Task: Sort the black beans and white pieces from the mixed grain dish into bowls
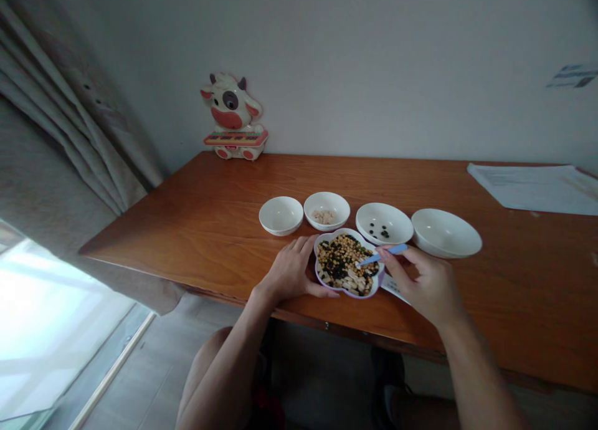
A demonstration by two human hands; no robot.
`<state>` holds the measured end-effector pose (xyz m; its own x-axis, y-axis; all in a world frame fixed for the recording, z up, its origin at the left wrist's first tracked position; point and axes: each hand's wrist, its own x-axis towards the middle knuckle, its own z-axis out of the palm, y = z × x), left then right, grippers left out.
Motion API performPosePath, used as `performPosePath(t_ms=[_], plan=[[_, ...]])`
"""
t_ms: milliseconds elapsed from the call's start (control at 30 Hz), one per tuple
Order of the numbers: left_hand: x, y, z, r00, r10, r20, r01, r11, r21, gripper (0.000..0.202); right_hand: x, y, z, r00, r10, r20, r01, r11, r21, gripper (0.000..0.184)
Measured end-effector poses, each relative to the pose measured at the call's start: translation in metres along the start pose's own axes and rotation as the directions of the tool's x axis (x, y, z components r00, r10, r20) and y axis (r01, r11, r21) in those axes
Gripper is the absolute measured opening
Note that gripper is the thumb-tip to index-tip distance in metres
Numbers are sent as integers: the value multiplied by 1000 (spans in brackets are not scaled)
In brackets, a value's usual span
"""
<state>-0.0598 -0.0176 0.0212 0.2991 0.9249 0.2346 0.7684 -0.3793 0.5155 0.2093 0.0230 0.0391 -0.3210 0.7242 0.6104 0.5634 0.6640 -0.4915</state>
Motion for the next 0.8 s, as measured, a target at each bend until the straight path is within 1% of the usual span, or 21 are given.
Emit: performPosePath(t_ms=[167,433,533,633,800], plan=[[0,1,-1,1000,-8,0,8,1000,3,112,2,-2,2,999,11,-50,-11,1000,3,14],[0,0,0,1000,-14,7,14,1000,-10,108,9,-16,12,986,48,-160,-54,998,-34,18],[0,-2,1,1000,-20,6,20,1000,-10,106,11,-18,16,969,99,-225,-114,992,-56,21],[-1,-2,1,1000,-28,6,28,1000,-8,106,15,-20,21,950,167,-263,-186,981,-49,25],[-1,-2,2,999,-35,9,35,999,3,107,23,-22,31,923,230,-310,-242,970,2,29]])
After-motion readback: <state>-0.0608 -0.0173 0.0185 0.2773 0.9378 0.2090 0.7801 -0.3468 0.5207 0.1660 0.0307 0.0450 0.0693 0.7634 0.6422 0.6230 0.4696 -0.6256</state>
